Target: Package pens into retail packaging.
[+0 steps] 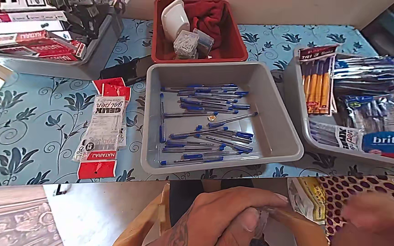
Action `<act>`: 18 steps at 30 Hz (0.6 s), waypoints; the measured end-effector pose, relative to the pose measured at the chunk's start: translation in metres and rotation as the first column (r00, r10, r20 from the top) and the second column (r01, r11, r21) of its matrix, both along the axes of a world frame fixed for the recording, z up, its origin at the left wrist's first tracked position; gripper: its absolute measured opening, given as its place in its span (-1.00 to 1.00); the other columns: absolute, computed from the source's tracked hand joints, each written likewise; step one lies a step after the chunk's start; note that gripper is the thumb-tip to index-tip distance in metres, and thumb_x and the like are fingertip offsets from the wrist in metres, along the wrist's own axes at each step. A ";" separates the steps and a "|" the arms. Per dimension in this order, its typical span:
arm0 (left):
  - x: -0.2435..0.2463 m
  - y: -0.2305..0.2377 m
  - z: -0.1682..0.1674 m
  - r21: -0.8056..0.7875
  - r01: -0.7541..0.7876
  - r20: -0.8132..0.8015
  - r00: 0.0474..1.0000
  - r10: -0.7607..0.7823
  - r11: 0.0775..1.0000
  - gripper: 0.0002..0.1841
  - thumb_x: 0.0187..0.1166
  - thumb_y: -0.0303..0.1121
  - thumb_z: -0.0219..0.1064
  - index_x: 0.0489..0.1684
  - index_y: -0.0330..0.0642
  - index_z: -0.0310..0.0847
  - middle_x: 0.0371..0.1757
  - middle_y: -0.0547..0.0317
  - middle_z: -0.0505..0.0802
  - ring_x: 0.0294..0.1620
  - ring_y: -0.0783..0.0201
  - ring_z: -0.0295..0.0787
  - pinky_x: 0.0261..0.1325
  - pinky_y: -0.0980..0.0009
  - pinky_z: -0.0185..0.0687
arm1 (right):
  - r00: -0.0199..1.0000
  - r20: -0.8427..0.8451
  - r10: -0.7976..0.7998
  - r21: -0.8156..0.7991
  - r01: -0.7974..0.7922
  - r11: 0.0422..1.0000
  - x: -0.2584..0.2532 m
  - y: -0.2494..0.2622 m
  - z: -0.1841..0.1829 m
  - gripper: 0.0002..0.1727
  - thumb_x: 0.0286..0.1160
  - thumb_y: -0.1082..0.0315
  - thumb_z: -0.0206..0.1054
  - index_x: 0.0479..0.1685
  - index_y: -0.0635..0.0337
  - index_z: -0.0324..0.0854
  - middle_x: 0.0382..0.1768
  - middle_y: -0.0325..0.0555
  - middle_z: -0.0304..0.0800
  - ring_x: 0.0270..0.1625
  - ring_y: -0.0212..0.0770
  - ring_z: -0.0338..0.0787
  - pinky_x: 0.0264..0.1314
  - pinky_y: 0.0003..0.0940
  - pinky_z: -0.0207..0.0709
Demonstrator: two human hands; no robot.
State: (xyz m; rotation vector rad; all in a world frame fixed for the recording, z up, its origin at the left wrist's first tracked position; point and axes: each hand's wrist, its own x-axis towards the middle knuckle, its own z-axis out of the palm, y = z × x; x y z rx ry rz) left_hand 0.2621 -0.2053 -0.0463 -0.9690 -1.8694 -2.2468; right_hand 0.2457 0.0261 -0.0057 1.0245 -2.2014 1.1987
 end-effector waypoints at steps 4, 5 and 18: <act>0.001 -0.002 0.002 0.021 0.002 0.024 1.000 -0.002 1.000 -0.45 0.93 -0.17 -0.24 0.27 -0.50 0.56 0.24 -0.11 0.84 0.38 0.39 0.72 0.51 0.47 0.56 | 0.963 0.037 -0.266 0.291 0.244 0.925 -0.071 -0.016 -0.024 -0.74 0.67 0.27 0.26 0.09 0.10 0.82 -0.16 -0.24 0.83 -0.23 -0.45 0.76 -0.20 -0.51 0.65; 0.002 -0.002 0.003 0.023 0.006 0.028 1.000 -0.006 1.000 -0.46 0.93 -0.18 -0.23 0.27 -0.49 0.56 0.24 -0.10 0.84 0.38 0.39 0.73 0.51 0.46 0.57 | 0.962 0.094 -0.257 0.454 0.188 0.871 -0.089 -0.019 -0.029 -0.74 0.59 0.31 0.31 0.10 0.16 0.81 -0.18 -0.11 0.81 -0.27 -0.25 0.78 -0.25 -0.28 0.67; 0.000 -0.009 -0.001 0.003 -0.044 0.026 0.999 0.044 0.999 -0.42 0.93 -0.12 -0.25 0.27 -0.47 0.58 0.21 -0.06 0.85 0.30 0.40 0.77 0.44 0.47 0.63 | 0.907 0.308 -0.286 0.648 0.020 0.762 -0.120 0.004 -0.035 -0.82 0.37 0.37 0.58 -0.14 0.21 0.76 -0.22 -0.04 0.77 -0.18 -0.09 0.79 -0.12 -0.01 0.65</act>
